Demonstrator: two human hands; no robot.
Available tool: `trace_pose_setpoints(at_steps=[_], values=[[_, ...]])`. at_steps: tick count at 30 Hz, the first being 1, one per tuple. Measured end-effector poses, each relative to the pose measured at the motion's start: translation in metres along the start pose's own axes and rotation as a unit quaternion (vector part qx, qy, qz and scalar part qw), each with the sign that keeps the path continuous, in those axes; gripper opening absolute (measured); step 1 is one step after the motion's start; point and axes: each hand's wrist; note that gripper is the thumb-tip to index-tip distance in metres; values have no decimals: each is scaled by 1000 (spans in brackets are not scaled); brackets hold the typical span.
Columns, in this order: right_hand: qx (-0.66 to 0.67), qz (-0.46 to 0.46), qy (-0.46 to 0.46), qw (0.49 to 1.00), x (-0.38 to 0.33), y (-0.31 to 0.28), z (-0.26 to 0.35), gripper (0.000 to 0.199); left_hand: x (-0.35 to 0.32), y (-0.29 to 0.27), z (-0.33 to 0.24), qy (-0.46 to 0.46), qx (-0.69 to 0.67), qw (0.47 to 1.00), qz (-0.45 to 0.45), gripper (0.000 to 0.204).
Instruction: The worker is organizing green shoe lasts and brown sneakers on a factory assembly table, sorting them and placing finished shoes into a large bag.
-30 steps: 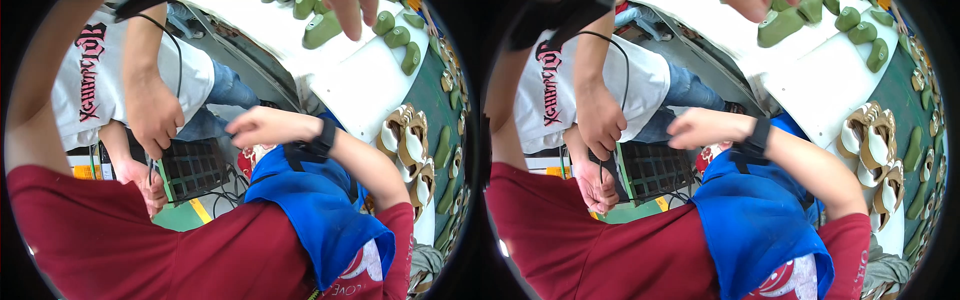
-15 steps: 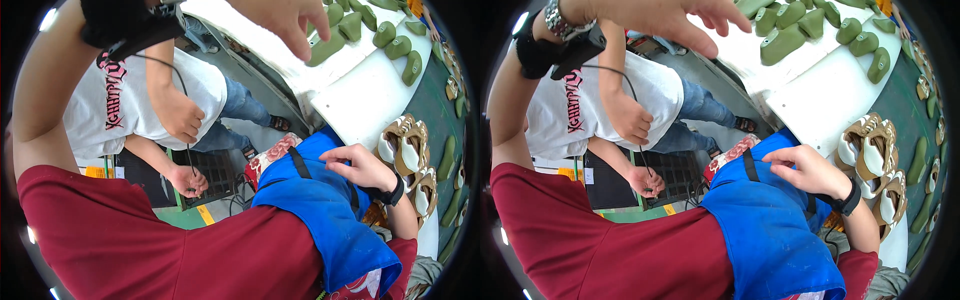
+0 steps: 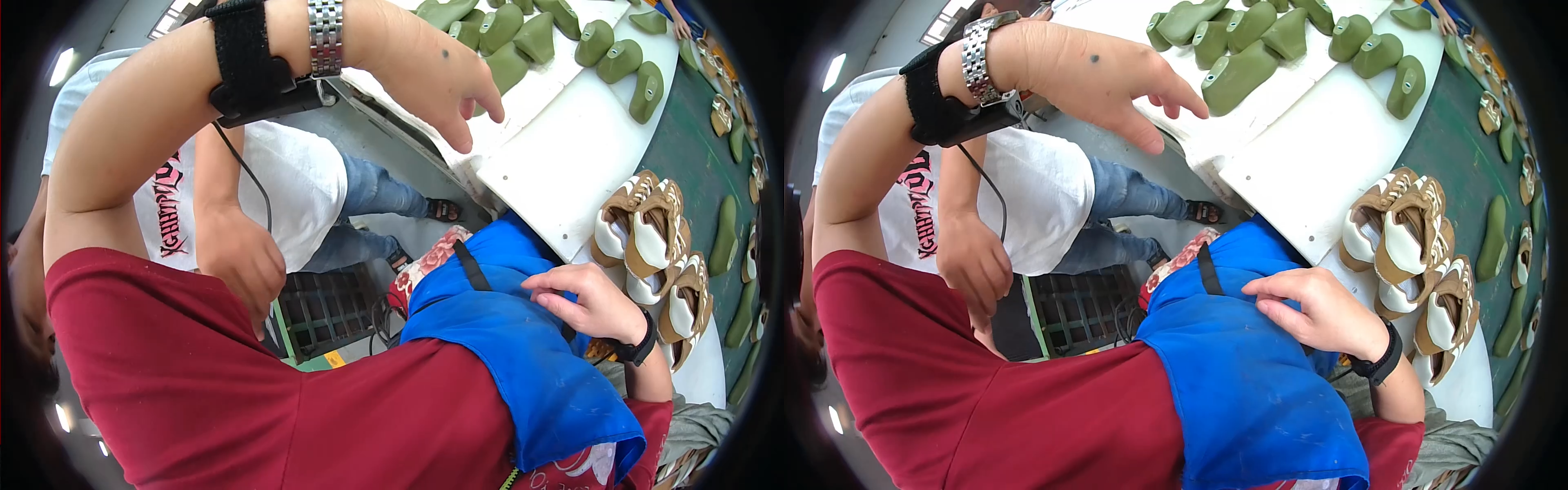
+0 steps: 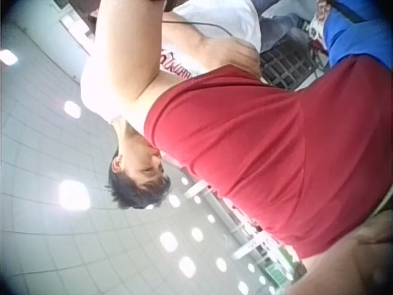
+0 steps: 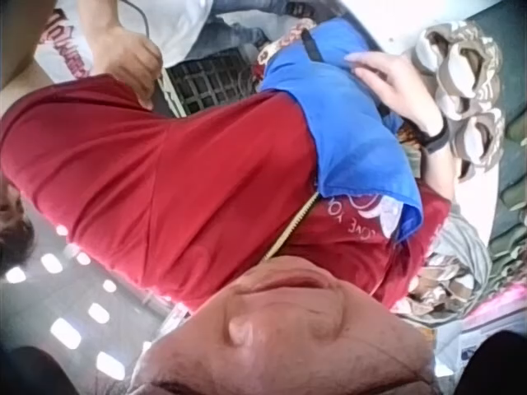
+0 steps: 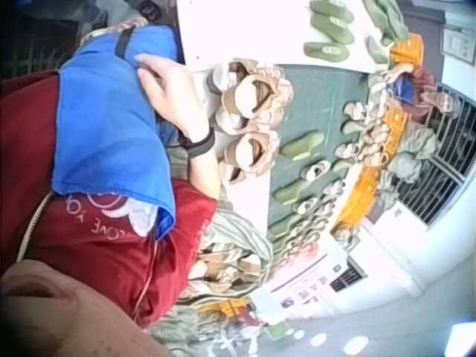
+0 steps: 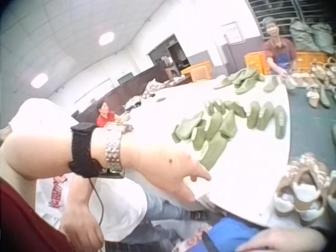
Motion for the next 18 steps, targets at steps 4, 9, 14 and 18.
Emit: trace_pose_setpoints(at_steps=[4, 9, 14, 18], values=[[6, -16, 7, 1000, -5, -1, -5, 20, 3, -17, 10, 5, 15, 999, -41, 49], [5, -4, 11, 1000, -6, -2, -3, 21, -26, -91, 24, -106, 49, 988, -101, 50], [10, -12, 4, 1000, -6, 1, 0, 21, -49, -132, 50, -170, 51, 953, -245, 52], [3, -12, -6, 1000, 0, 4, -2, 20, -53, -129, 60, -189, 63, 946, -257, 53]])
Point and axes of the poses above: each hand's wrist, its own x-axis towards the middle knuckle, its own y-axis out of the palm, z = x × y, and after that the axes turned 7 degrees about -y, right-handed
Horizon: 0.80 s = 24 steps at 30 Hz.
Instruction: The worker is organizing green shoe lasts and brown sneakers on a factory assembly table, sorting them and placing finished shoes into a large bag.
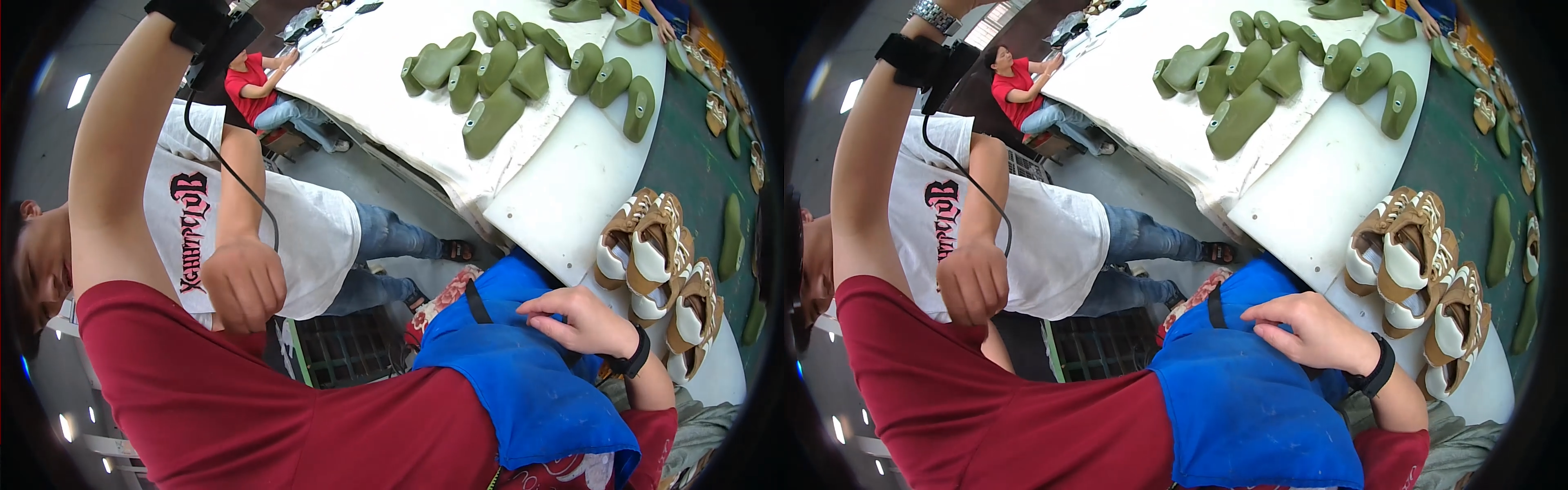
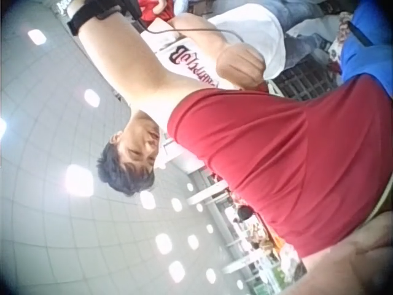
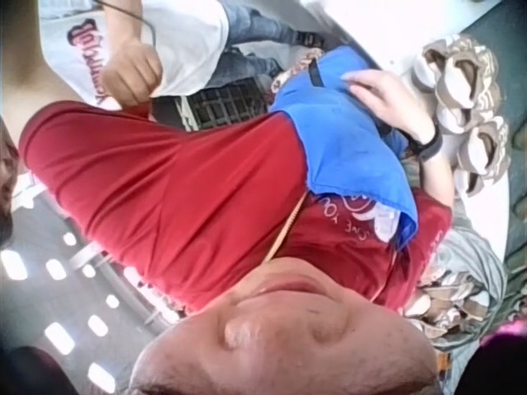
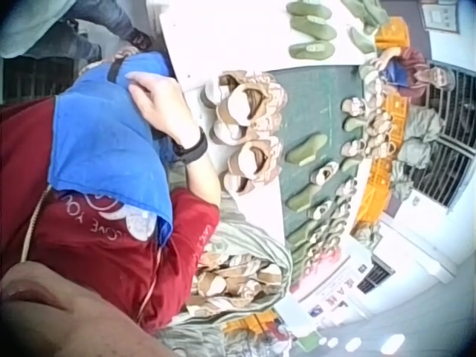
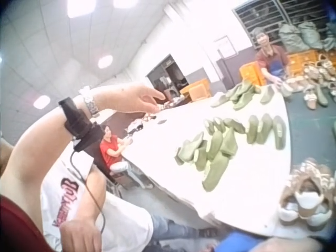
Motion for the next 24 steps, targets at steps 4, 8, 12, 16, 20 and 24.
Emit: trace_pose_setpoints(at_steps=[4, 8, 12, 16, 20, 24], values=[[-16, 8, -19, 1000, 7, 6, -2, 20, -10, 4, 2, 16, 18, 1000, -17, 51], [-26, 18, -10, 999, 14, 12, 0, 20, -14, 9, 11, 17, 0, 999, -31, 49], [-37, 23, -25, 999, 18, 18, -2, 19, -28, 10, 3, 33, -10, 999, 4, 50], [-35, 34, -15, 999, 20, 22, -2, 19, -30, 18, 8, 15, 30, 997, -71, 52], [-48, 33, -22, 998, 24, 22, 0, 19, -36, 15, 3, 36, -10, 997, -72, 54], [-51, 41, -29, 997, 27, 24, 1, 18, -31, 21, 7, 12, -45, 996, -71, 55]])
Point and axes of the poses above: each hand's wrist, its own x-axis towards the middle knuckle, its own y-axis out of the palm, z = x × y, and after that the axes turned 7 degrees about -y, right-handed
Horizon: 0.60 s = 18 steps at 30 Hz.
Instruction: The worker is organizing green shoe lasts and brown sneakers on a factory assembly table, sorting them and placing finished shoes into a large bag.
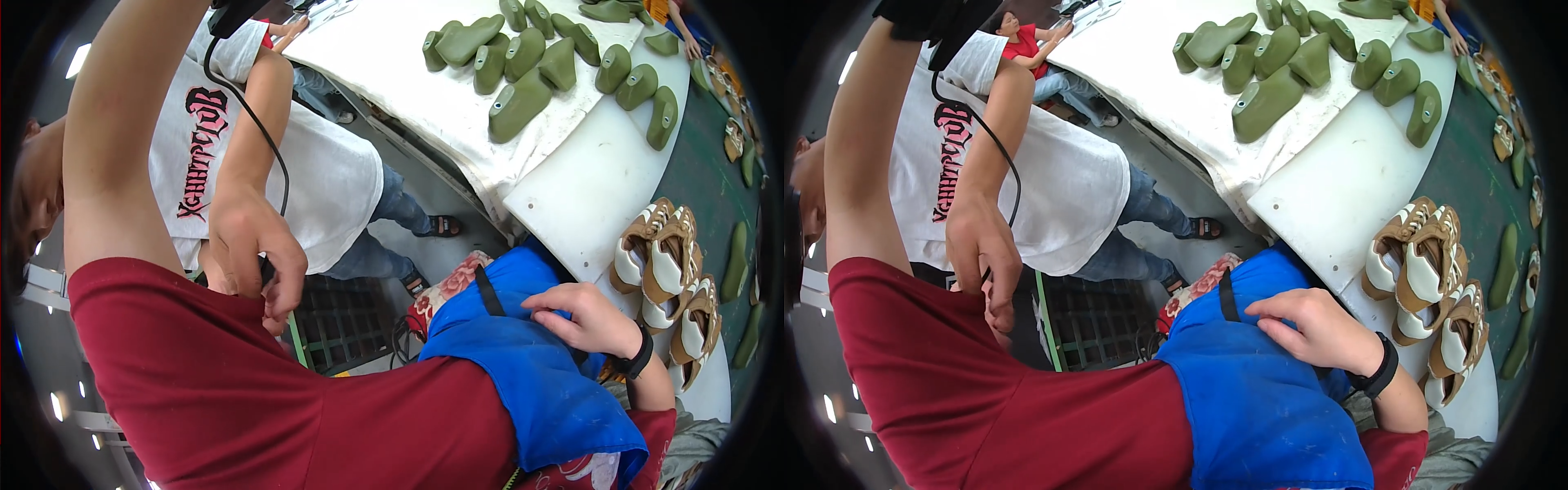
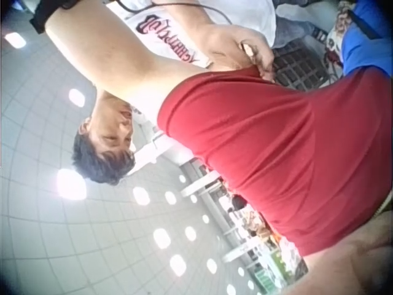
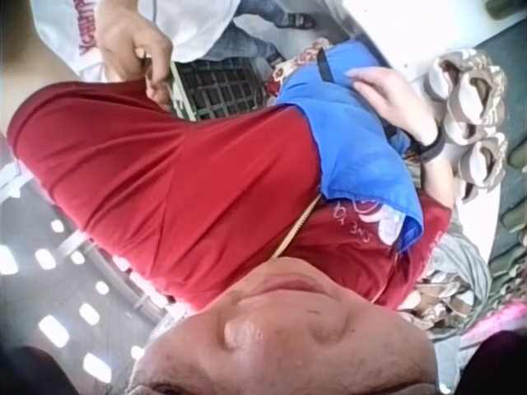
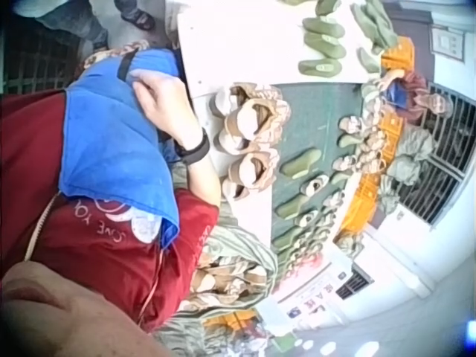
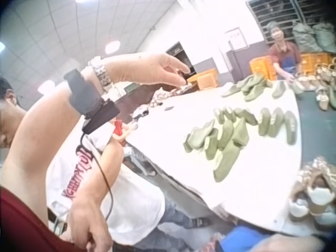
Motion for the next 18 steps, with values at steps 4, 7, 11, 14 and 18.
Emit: trace_pose_setpoints(at_steps=[4, 7, 11, 14, 18], values=[[-1, -6, -7, 1000, 0, 1, -1, 18, -4, -1, -1, 46, 17, 999, -13, 55], [-2, -1, -1, 1000, 1, 0, 0, 18, 6, 2, 3, 12, 15, 1000, -3, 55], [-1, -3, -11, 1000, 2, 0, -2, 18, 9, 5, 5, 15, 16, 1000, 2, 54], [-3, -2, -13, 1000, 5, 0, -3, 18, 9, 6, 9, 27, 3, 1000, 8, 52], [-10, -4, -22, 1000, 7, 2, -3, 18, 10, 7, 13, 40, -22, 999, 15, 50]])
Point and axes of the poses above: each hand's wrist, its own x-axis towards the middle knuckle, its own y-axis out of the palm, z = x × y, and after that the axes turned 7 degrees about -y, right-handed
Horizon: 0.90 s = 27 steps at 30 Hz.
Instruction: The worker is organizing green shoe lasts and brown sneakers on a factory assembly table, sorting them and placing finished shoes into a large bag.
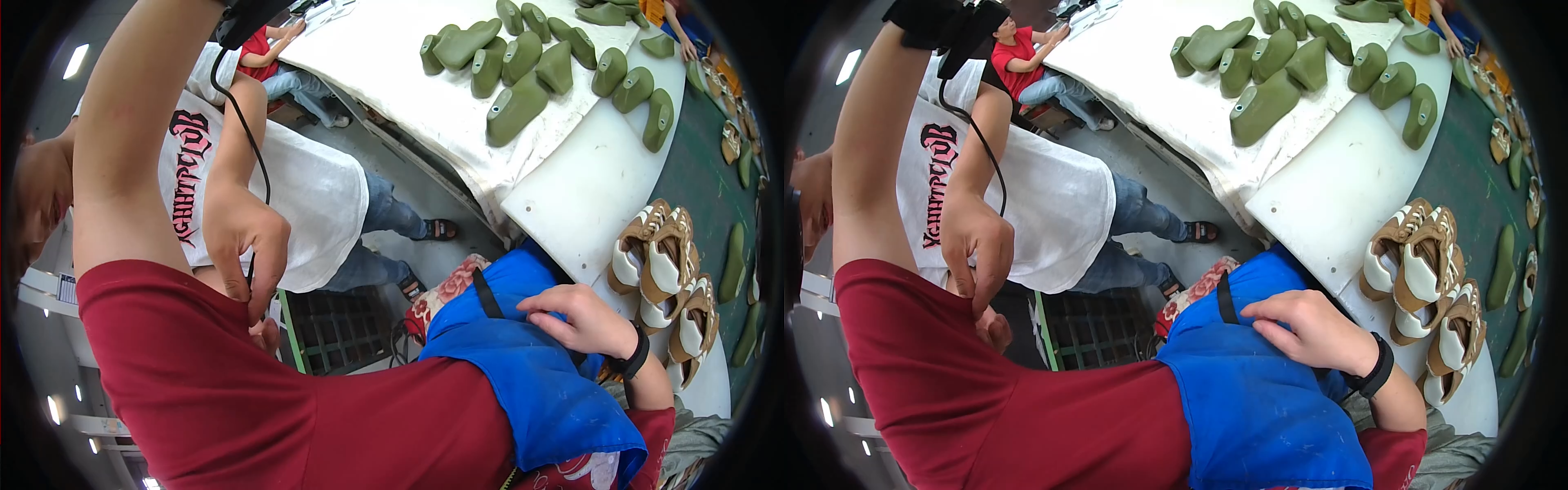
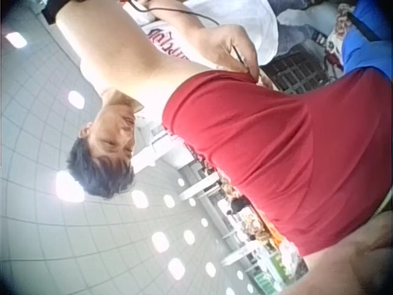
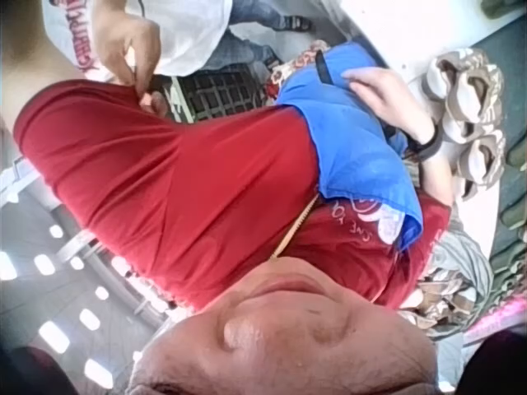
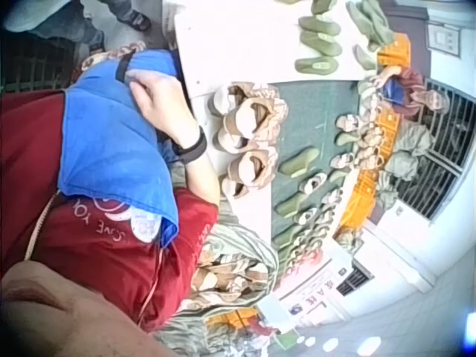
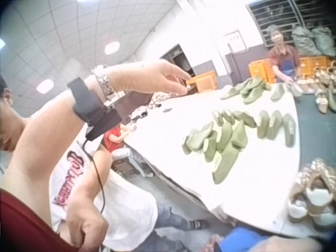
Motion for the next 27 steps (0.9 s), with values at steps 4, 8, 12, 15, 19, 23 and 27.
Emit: trace_pose_setpoints(at_steps=[4, 8, 12, 15, 19, 23, 27], values=[[4, 10, 16, 1000, 3, -1, 3, 18, -1, 1, -2, -9, 9, 1000, -3, 50], [6, 11, 23, 1000, 3, 1, 5, 18, -5, 3, 0, -10, 3, 1000, -11, 50], [4, 11, 24, 1000, 4, 2, 6, 19, -8, 2, -1, -19, 3, 1000, -12, 50], [-1, 14, 17, 1000, 4, 2, 6, 19, -10, 2, 1, -3, -13, 1000, -15, 49], [12, 14, 22, 1000, 6, 3, 5, 19, -12, 1, 0, -20, 9, 999, -27, 50], [3, 25, 19, 1000, 8, 4, 6, 19, -9, 5, 10, -10, -10, 1000, -14, 50], [-1, 20, 20, 1000, 9, 5, 5, 19, -21, 6, -3, 35, 6, 999, -22, 50]])
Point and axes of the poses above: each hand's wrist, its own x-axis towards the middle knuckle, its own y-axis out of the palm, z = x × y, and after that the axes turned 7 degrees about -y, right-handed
